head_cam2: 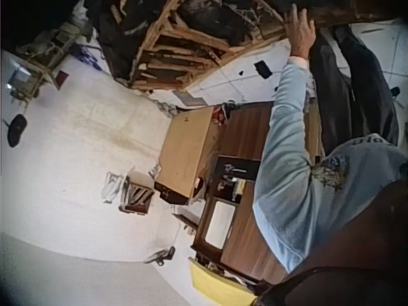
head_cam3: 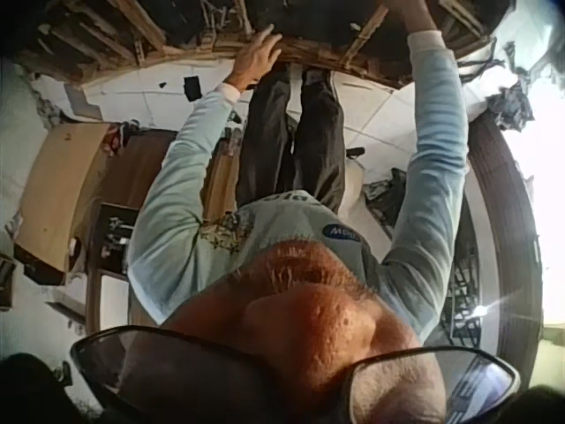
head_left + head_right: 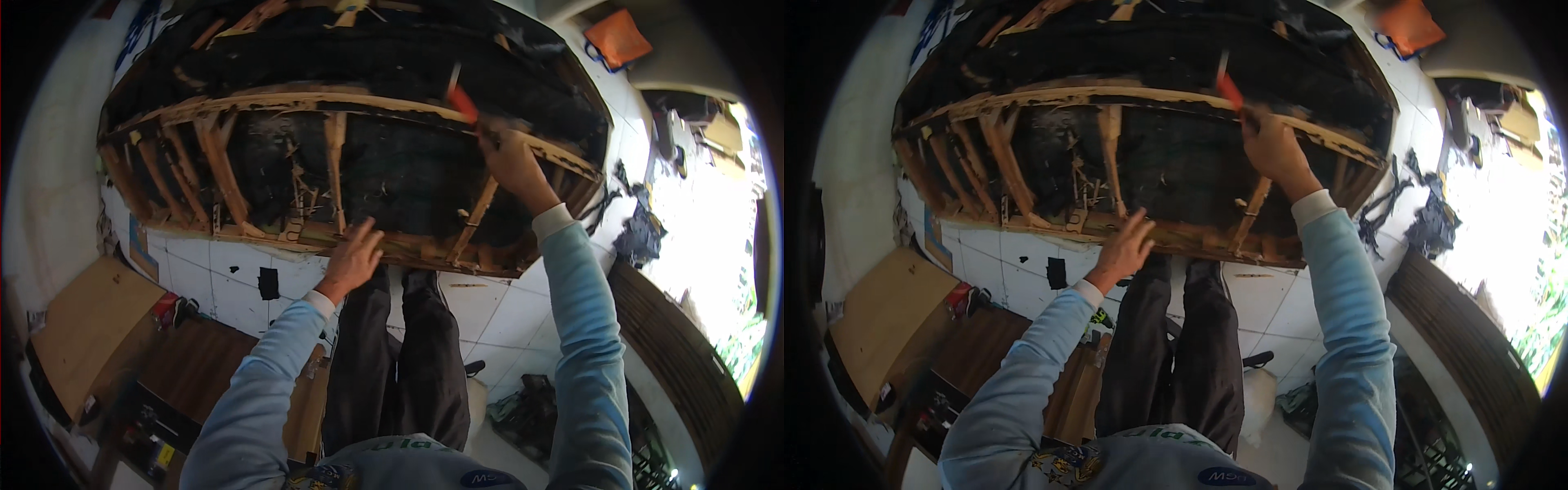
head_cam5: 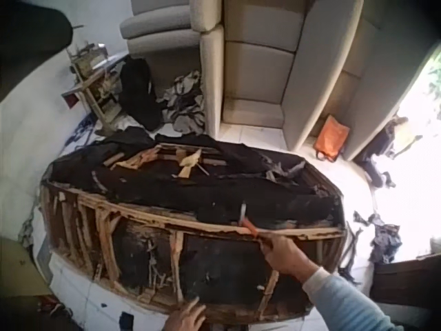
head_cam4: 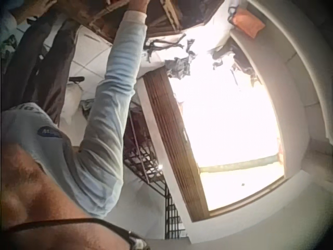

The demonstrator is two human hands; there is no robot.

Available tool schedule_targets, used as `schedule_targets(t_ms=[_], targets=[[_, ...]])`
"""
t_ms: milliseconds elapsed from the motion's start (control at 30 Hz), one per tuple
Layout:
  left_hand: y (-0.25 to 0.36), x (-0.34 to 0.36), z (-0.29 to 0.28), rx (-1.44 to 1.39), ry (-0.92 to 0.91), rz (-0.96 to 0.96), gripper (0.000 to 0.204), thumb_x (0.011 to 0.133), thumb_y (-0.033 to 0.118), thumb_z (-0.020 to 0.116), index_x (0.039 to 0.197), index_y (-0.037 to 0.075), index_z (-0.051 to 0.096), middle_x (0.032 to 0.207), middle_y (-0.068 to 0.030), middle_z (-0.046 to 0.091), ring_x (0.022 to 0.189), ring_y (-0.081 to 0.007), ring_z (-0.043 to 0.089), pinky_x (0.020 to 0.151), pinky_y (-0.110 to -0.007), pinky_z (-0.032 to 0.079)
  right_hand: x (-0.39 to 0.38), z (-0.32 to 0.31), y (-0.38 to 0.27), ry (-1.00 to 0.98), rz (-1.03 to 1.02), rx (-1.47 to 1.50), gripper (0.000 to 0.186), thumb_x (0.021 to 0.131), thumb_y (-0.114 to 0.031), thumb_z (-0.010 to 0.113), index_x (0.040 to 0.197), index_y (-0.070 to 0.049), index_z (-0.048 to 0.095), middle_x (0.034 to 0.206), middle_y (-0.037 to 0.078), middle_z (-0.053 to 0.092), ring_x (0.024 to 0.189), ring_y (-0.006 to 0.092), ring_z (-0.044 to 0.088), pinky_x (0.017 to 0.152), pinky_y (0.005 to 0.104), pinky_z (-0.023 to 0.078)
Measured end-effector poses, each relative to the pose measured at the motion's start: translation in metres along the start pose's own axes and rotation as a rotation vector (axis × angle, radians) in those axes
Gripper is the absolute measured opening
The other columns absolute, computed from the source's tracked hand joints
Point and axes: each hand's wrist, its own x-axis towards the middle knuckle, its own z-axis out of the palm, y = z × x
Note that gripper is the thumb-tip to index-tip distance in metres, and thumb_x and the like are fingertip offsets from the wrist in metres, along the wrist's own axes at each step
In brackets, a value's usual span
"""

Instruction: The person removes black fabric and wooden slats from the underside of an overturned sofa frame. They use their hands to pull away the material and then use a hammer to strike the wooden frame, likely to loosen or remove components.

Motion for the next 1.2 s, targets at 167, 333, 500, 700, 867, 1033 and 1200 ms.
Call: schedule_targets(t_ms=[167, 333, 500, 700, 867, 1033, 1200], targets=[[0.014, -0.04, -0.01, 0.03, 0.104, 0.28, 0.026, 0.099, 0.022, 0.067, 0.12, 0.007, 0.072, 0.139, -0.0103, 0.064, 0.127, -0.0325, 0.062, 0.11, -0.046, 0.049, 0.008, 0.052, -0.046, 0.029, -0.085, 0.112, 0.042, 0.099, -0.019, 0.063, 0.14, -0.01, 0.063, 0.127, 0.027, 0.069, 0.124, 0.044, 0.064, 0.104, 0.0459, 0.05], [0.013, -0.116, -0.002, -0.364, -0.011, -0.024, 0.025, 0.1, 0.02, 0.067, 0.12, 0.007, 0.07, 0.135, -0.0108, 0.067, 0.115, -0.0328, 0.069, 0.094, -0.043, 0.058, 0.036, 0.069, -0.087, -0.259, 0.083, 0.026, 0.04, 0.098, -0.016, 0.063, 0.138, -0.008, 0.064, 0.128, 0.028, 0.068, 0.124, 0.0452, 0.063, 0.105, 0.0494, 0.049], [-0.075, -0.214, 0.049, -0.244, -0.031, -0.432, 0.04, 0.095, 0.027, 0.072, 0.127, 0.002, 0.065, 0.126, -0.0226, 0.067, 0.12, -0.0406, 0.064, 0.1, -0.046, 0.053, -0.009, 0.106, -0.038, -0.064, -0.027, 0.191, 0.044, 0.103, -0.018, 0.059, 0.146, -0.009, 0.056, 0.117, 0.016, 0.07, 0.078, 0.0229, 0.068, 0.075, 0.034, 0.054], [-0.148, -0.33, 0.057, -0.211, -0.142, -0.773, 0.042, 0.094, 0.03, 0.072, 0.124, 0.001, 0.068, 0.121, -0.023, 0.071, 0.114, -0.0412, 0.068, 0.098, -0.049, 0.054, 0.008, 0.096, -0.108, -0.17, 0.622, 0.796, 0.044, 0.106, -0.02, 0.057, 0.148, -0.014, 0.05, 0.091, 0.012, 0.065, 0.055, 0.0188, 0.058, 0.044, 0.0298, 0.044], [-0.15, -0.34, 0.044, -0.276, -0.071, -0.822, 0.036, 0.097, 0.029, 0.069, 0.123, 0.003, 0.069, 0.118, -0.0217, 0.073, 0.11, -0.0409, 0.07, 0.095, -0.048, 0.055, -0.01, 0.132, -0.096, 0.039, -0.079, -0.006, 0.05, 0.103, -0.02, 0.058, 0.151, -0.011, 0.046, 0.12, 0.035, 0.067, 0.11, 0.0554, 0.064, 0.094, 0.0561, 0.054], [-0.121, -0.305, 0.027, -0.451, 0.021, -0.892, 0.036, 0.1, 0.032, 0.067, 0.121, 0.002, 0.07, 0.117, -0.0221, 0.074, 0.109, -0.0388, 0.072, 0.092, -0.046, 0.057, 0.004, 0.113, -0.124, -0.021, 0.103, -0.012, 0.047, 0.102, -0.015, 0.053, 0.149, -0.012, 0.048, 0.116, 0.032, 0.069, 0.103, 0.0501, 0.069, 0.084, 0.0555, 0.057], [-0.138, -0.303, 0.053, -0.53, 0.013, -0.879, 0.038, 0.101, 0.033, 0.067, 0.121, 0.002, 0.071, 0.118, -0.0208, 0.075, 0.11, -0.0373, 0.072, 0.094, -0.045, 0.056, -0.007, 0.146, -0.116, 0.134, -0.203, -0.035, 0.043, 0.1, -0.005, 0.056, 0.143, -0.007, 0.053, 0.108, 0.03, 0.072, 0.099, 0.0497, 0.069, 0.079, 0.0539, 0.058]])
